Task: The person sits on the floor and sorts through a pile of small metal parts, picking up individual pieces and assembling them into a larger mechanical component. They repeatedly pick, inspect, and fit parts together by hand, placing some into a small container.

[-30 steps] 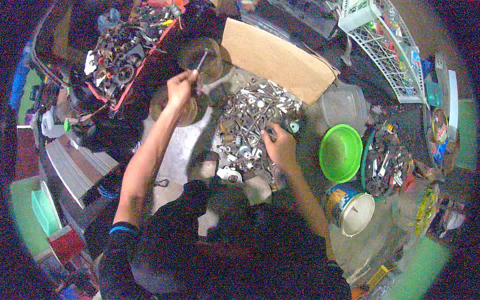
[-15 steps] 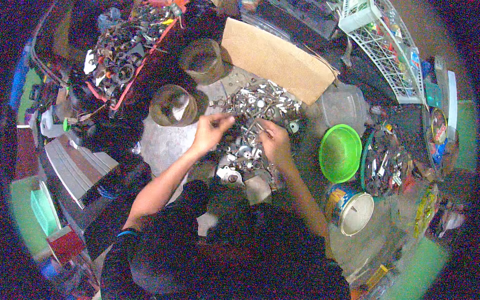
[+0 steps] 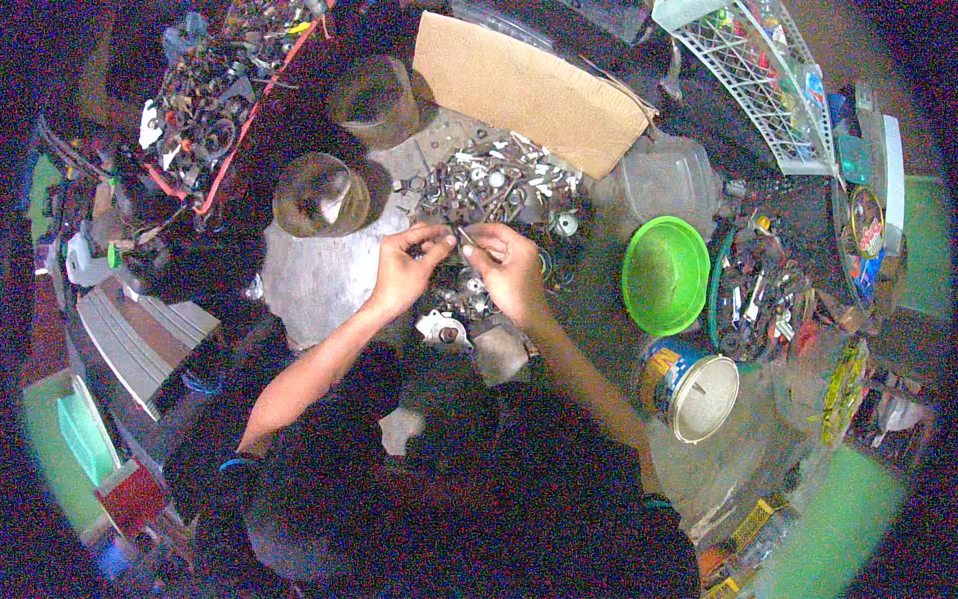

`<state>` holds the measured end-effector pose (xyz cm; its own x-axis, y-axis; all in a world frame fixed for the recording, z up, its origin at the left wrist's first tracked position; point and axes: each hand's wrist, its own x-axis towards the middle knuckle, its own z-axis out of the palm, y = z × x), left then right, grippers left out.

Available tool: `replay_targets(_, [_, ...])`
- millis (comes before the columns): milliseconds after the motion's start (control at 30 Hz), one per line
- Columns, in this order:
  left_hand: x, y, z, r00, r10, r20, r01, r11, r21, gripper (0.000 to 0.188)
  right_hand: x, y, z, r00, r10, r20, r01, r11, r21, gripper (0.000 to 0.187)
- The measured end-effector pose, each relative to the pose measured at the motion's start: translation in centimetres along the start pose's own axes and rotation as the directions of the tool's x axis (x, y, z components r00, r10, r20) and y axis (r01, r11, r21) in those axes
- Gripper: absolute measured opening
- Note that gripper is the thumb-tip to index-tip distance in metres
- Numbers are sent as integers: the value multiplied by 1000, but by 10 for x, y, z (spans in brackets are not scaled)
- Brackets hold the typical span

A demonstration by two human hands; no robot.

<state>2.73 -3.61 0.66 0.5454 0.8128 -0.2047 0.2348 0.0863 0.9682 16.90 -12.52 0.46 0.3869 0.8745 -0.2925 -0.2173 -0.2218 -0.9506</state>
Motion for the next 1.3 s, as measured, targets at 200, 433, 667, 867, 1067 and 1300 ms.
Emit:
replay_targets(200, [10,-1,-10,957,-283,65,277,826,-490,21,2,-7,-5,989,130,-74,-107,961,256,24])
replay_targets(433, [28,-6,-29,931,-365,7,319,803,-503,19,1,11,-15,977,164,-133,-171,984,-42,23])
replay_targets(667, [128,8,-101,958,16,-288,13,995,100,36,3,44,-25,988,85,-125,-110,972,-209,28])
replay_targets(867, [117,2,-107,917,238,-319,-104,916,387,32,3,28,-18,994,79,-70,-83,994,-64,33])
replay_targets(1067, [19,-5,-28,989,-55,135,47,997,64,27,-1,18,-5,999,-17,-42,14,998,-57,28])
replay_targets(1300, [5,-8,-19,975,-113,192,156,961,-228,17,-3,14,-2,998,-25,-53,20,996,-90,22])
